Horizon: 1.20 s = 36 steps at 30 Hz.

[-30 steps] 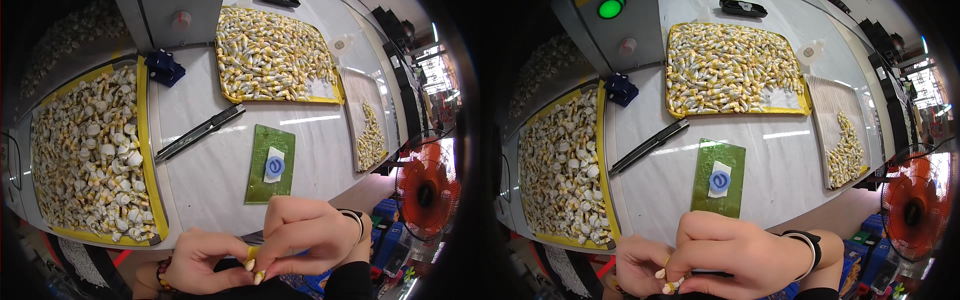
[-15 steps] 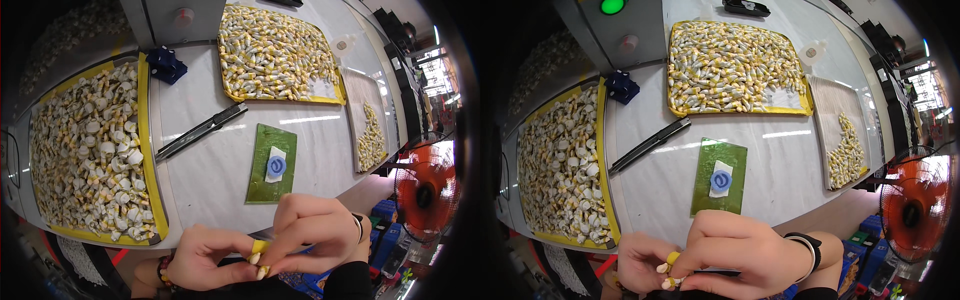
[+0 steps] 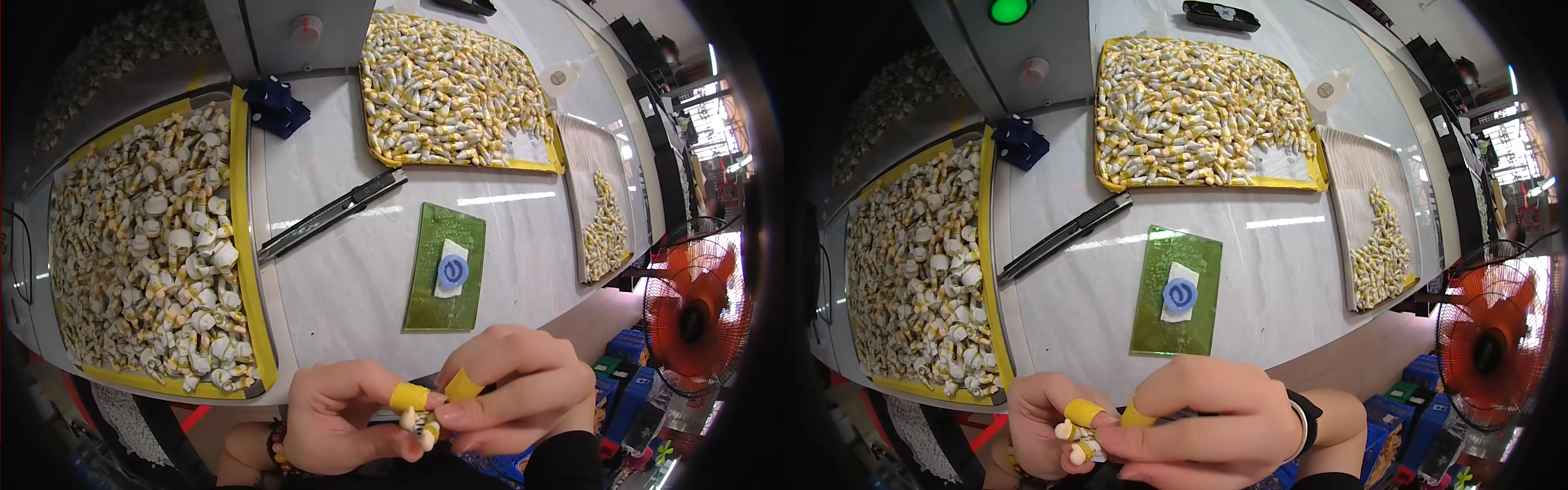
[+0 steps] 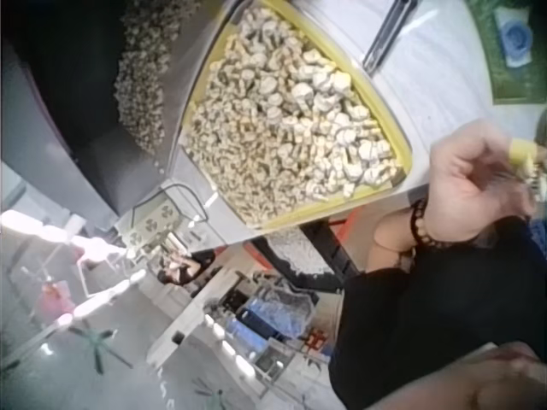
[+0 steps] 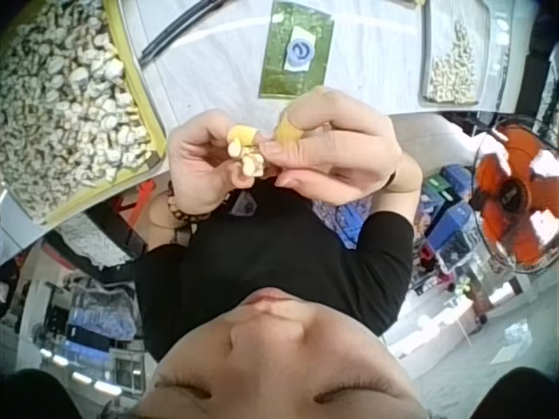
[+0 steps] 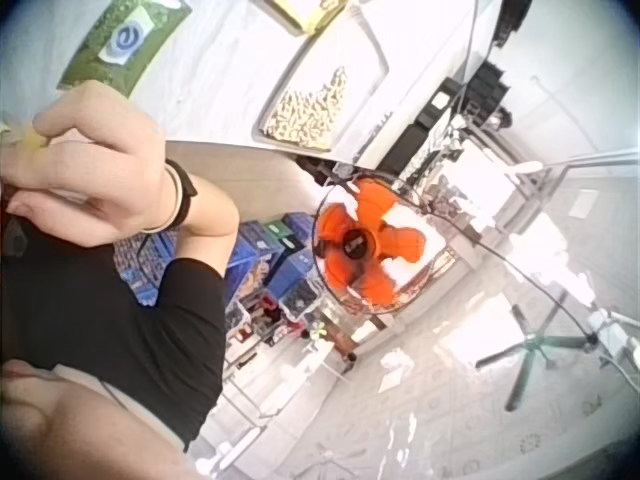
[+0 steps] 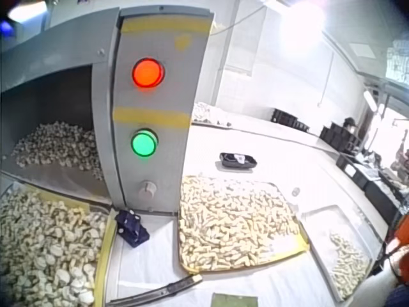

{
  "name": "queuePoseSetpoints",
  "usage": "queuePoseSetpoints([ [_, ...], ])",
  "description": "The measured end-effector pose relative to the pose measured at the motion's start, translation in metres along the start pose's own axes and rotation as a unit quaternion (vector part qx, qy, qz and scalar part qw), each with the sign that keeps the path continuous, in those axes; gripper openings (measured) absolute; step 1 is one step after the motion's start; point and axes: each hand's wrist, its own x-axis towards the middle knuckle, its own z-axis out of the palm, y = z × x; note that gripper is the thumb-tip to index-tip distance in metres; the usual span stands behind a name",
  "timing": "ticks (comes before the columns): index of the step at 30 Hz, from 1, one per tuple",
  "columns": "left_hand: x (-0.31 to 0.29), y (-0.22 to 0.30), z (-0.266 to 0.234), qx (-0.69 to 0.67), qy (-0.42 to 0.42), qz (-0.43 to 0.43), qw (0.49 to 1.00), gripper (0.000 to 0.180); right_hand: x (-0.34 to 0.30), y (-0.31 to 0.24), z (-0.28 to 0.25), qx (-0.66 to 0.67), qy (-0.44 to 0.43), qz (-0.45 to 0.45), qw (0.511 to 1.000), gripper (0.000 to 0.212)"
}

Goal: The person sits at a workstation and repeatedly picks up small white and yellow plastic components from a tray. They apply a small amount of adhesive from a bottle to the components and press them together. The assembled units are then placed into a separate tray on the right side of the table.

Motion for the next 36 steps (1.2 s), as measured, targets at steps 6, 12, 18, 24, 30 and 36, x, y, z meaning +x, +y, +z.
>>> queuePoseSetpoints([
  [6, 0.001, 0.002, 0.0, 0.032, -0.015, 0.005, 0.999, 0.032, 0.0, -0.002, 0.004, -0.086, 0.012, -0.092, 0.992, 0.018],
  [12, 0.004, -0.001, 0.001, 0.066, -0.017, 0.036, 0.997, 0.031, 0.002, -0.003, -0.003, -0.071, 0.003, -0.068, 0.995, 0.017],
  [18, 0.004, -0.006, -0.011, 0.131, -0.08, 0.049, 0.987, 0.03, 0.008, 0.0, -0.003, 0.058, 0.004, 0.018, 0.998, 0.013],
  [24, 0.009, 0.001, -0.006, 0.2, -0.08, 0.077, 0.973, 0.027, 0.007, 0.002, -0.004, 0.088, -0.016, 0.017, 0.996, 0.013],
  [30, 0.008, 0.003, -0.007, 0.245, -0.074, 0.076, 0.964, 0.024, 0.008, -0.003, -0.007, 0.082, -0.028, 0.068, 0.994, 0.011],
  [36, 0.007, 0.006, -0.001, 0.256, -0.06, 0.08, 0.961, 0.021, 0.013, -0.01, -0.008, 0.055, -0.05, 0.107, 0.992, 0.01],
])
